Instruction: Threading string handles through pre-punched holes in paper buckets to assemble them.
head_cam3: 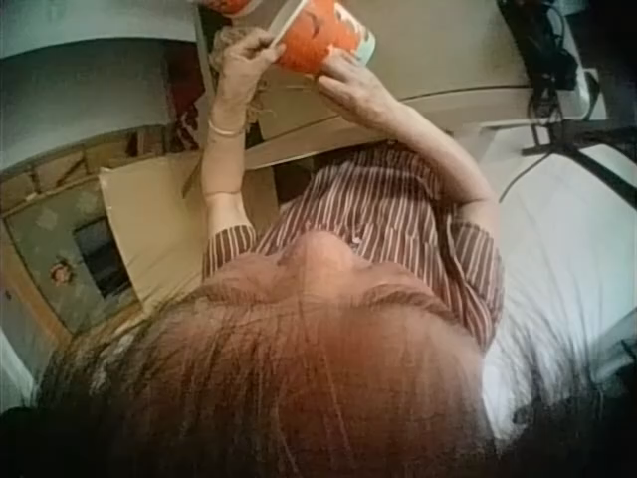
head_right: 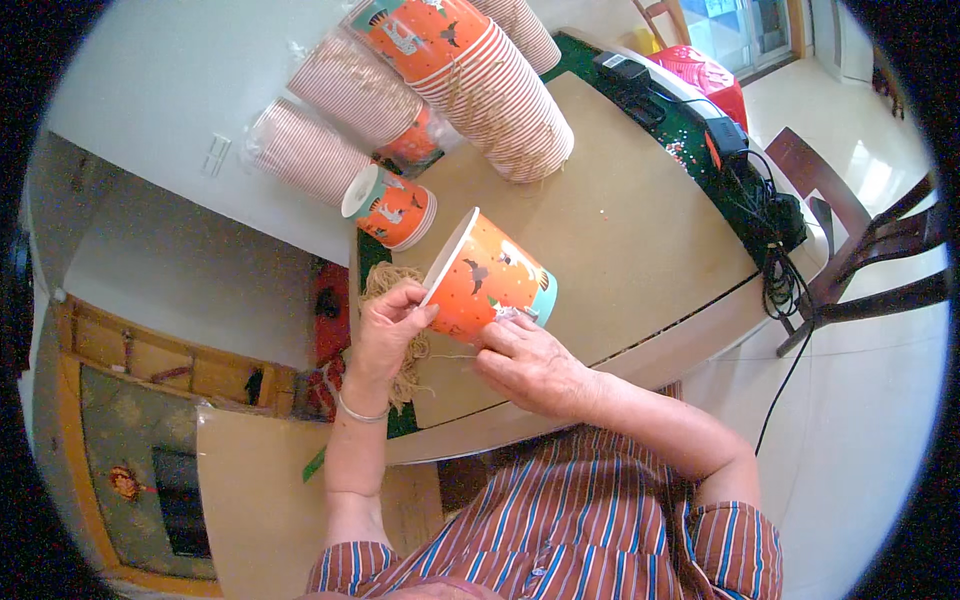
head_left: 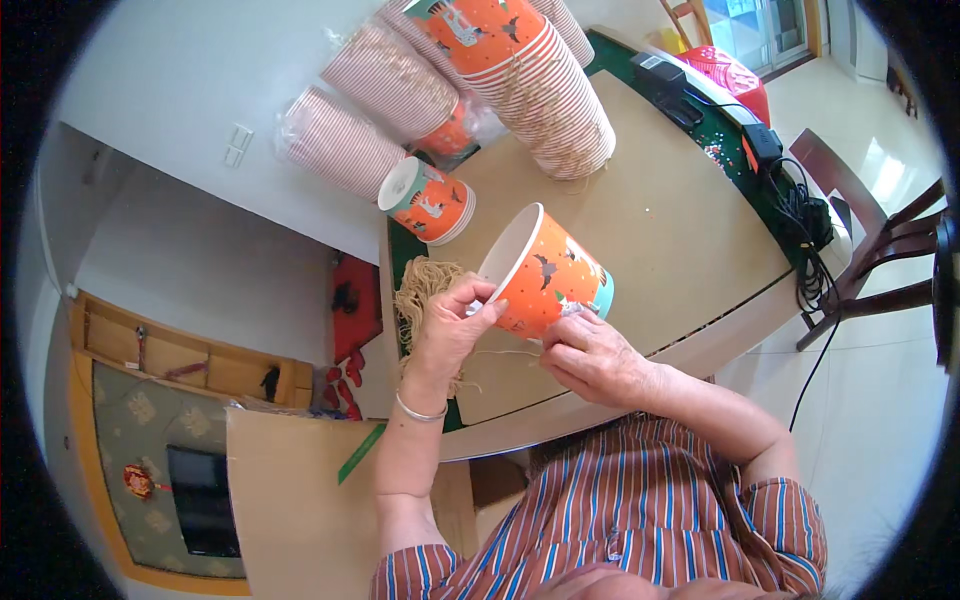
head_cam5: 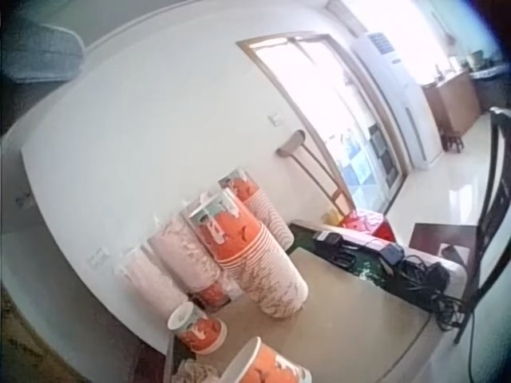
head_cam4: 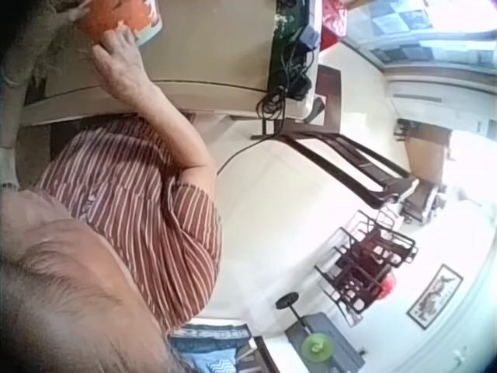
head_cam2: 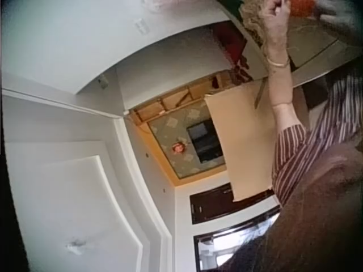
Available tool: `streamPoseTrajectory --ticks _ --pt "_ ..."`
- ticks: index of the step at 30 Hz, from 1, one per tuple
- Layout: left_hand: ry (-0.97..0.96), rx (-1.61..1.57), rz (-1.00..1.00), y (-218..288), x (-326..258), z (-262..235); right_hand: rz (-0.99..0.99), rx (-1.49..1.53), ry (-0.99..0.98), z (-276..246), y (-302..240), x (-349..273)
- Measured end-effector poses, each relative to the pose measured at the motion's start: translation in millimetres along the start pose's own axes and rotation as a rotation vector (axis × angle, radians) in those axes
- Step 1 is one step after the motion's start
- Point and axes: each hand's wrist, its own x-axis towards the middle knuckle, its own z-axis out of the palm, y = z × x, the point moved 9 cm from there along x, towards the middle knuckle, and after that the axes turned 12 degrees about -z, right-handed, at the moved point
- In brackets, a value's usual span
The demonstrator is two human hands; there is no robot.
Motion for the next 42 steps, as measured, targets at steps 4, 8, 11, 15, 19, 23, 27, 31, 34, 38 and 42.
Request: streamPoseTrajectory --ticks 4,8,11,15,19,23,27,31,34,38,42 --pt "-0.017 0.049 0.03 4 -2 2 0.007 0.017 -0.001 0 -1 0" --pt "0.023 0.112 0.061 7 -6 0 0.026 0.023 -0.01 1 1 -4" --pt "0.045 0.265 0.12 14 -10 -6 0.031 0.058 0.01 -1 2 -5" --pt "0.009 0.493 0.224 24 -16 -2 0.176 0.07 0.233 -22 15 -10" --pt "0.03 0.625 0.243 21 -15 -2 0.285 0.048 0.253 -23 31 -17" --pt "0.02 0.736 0.171 27 -16 18 0.274 0.073 0.19 -13 27 -17" --pt "-0.012 0.833 0.252 41 -12 54 0.262 0.07 0.184 -13 28 -22" --pt "-0.026 0.745 0.234 26 0 65 0.292 0.067 0.208 -15 30 -32" --pt "0.003 0.675 0.058 11 12 67 0.33 0.051 0.223 -18 33 -39" --pt "0.084 0.532 0.106 14 17 61 0.341 0.042 0.235 -27 32 -35" --pt "0.093 0.351 0.065 13 15 45 0.327 0.046 0.256 -32 34 -31"
